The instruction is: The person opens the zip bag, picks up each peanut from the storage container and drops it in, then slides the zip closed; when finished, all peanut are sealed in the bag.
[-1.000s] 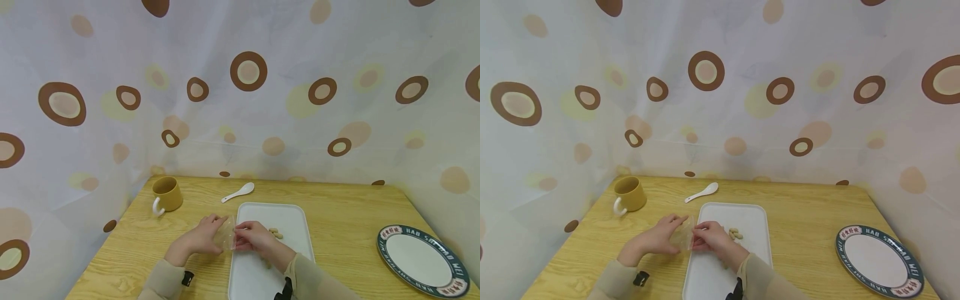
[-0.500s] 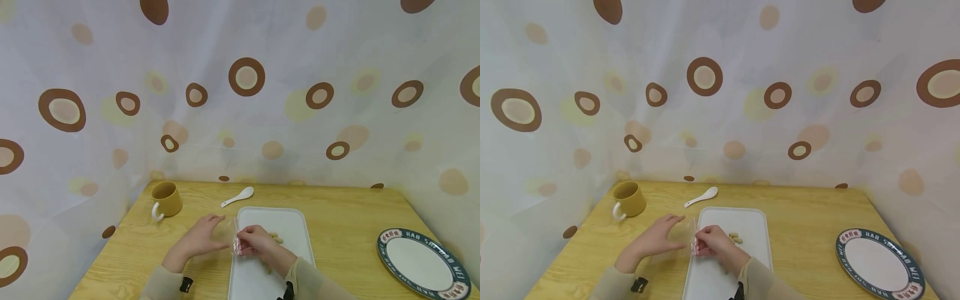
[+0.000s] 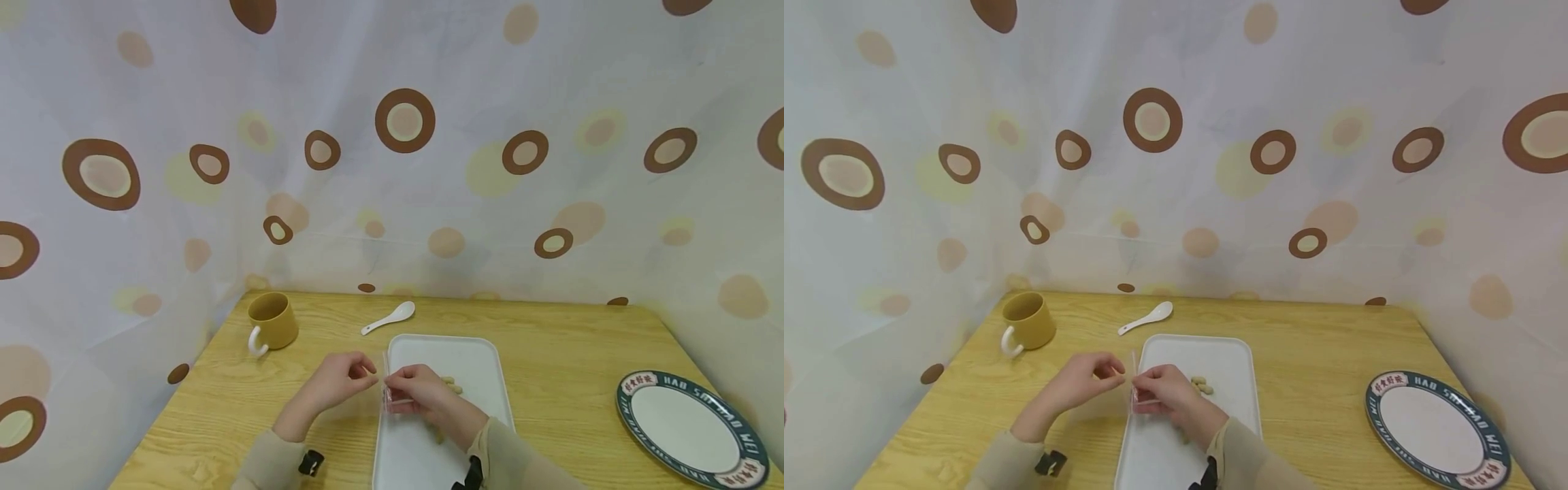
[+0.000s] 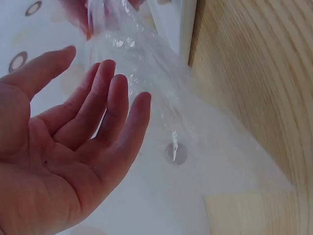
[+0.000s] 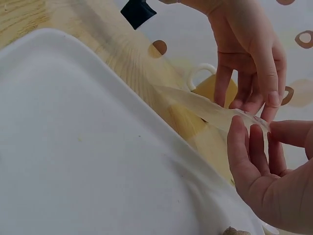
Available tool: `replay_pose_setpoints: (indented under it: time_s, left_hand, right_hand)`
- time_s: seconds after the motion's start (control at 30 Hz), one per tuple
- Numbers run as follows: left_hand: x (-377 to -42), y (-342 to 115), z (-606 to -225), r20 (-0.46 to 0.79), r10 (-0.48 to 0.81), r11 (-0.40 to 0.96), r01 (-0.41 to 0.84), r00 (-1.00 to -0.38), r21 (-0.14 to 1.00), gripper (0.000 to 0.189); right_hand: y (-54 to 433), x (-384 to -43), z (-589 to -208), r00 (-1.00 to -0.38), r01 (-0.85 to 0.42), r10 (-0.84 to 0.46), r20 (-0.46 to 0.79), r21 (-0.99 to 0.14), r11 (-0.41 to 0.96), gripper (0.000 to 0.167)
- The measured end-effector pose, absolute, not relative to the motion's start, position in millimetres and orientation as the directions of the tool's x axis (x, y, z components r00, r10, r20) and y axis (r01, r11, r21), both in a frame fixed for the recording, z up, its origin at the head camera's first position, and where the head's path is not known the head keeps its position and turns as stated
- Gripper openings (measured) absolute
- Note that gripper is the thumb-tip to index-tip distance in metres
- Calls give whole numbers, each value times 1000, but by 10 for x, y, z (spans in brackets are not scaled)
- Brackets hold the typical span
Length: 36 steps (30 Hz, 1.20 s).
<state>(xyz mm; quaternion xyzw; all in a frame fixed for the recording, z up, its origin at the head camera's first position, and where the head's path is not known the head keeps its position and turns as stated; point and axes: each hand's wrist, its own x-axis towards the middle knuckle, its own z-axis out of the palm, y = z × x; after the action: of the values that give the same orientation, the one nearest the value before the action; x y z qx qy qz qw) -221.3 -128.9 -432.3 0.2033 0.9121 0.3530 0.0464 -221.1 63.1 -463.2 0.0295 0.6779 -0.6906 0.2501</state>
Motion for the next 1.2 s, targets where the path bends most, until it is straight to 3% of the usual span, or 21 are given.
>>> replay_pose_setpoints:
  time_s: [0.27,0.8,1.2]
  left_hand:
    - [-2206,-1217,-4346,-4,366,655,254,-931,712,22]
    - [-2197,-1155,-4374,0,413,627,285,-911,725,22]
    - [-2178,-1089,-4322,19,367,640,267,-930,720,16]
  right_hand:
    - [636,-2248,-4613,-861,378,-353,-367,-925,41,13]
    - [669,-2259,-4645,-839,386,-420,-345,-923,-13,9]
    - [732,-2264,-4618,-840,422,-400,-367,-905,-55,13]
